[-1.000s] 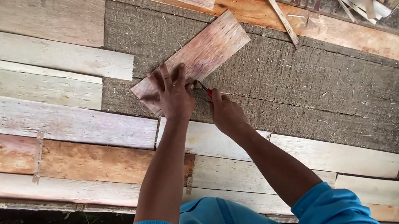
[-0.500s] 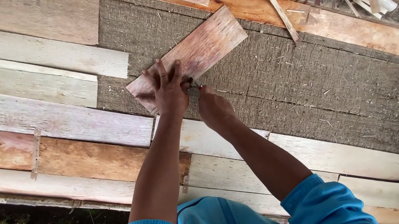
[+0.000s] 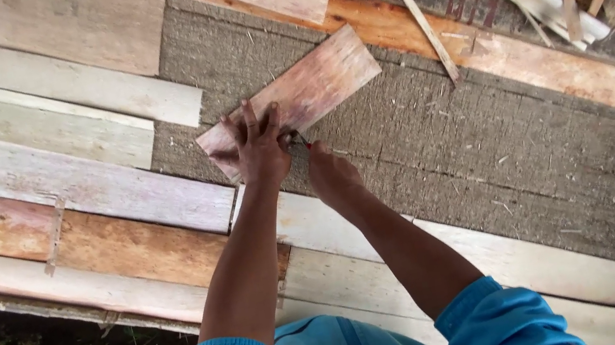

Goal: The person uses a red utility knife to scrape the surface of several wooden planks on a workbench. They repeatedly lift, reposition, and scrape different planks, generating wood shavings and debris.

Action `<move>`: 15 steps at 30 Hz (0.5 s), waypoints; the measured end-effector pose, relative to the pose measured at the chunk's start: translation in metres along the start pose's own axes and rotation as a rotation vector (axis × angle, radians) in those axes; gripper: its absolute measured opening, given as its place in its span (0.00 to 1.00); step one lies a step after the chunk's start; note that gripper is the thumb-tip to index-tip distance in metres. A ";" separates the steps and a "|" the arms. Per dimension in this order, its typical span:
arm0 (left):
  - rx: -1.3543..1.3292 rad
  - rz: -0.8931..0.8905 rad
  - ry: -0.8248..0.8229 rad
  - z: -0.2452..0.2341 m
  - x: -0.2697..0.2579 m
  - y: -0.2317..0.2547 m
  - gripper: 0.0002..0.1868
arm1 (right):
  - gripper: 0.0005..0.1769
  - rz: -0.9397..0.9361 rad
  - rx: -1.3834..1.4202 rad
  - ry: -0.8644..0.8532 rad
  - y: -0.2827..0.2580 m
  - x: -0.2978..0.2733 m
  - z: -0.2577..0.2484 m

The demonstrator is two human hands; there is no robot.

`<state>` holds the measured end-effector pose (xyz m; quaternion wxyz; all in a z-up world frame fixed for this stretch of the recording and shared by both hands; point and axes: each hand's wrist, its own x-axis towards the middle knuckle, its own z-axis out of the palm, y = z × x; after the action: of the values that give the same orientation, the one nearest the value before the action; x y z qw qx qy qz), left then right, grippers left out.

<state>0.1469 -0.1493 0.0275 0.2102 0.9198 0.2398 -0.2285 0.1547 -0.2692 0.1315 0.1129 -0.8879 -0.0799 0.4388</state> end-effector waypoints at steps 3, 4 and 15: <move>-0.033 0.016 0.013 0.003 0.007 -0.003 0.34 | 0.22 -0.015 -0.055 0.027 0.009 0.016 0.009; -0.032 0.017 0.019 0.010 0.010 -0.008 0.34 | 0.22 -0.018 -0.055 0.032 0.013 0.020 0.013; 0.018 0.035 -0.065 0.019 0.018 -0.013 0.36 | 0.17 -0.033 -0.096 -0.020 0.044 0.022 0.034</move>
<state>0.1483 -0.1421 -0.0011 0.2135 0.9177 0.2148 -0.2570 0.1426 -0.3022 0.0826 0.0764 -0.8864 -0.1166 0.4414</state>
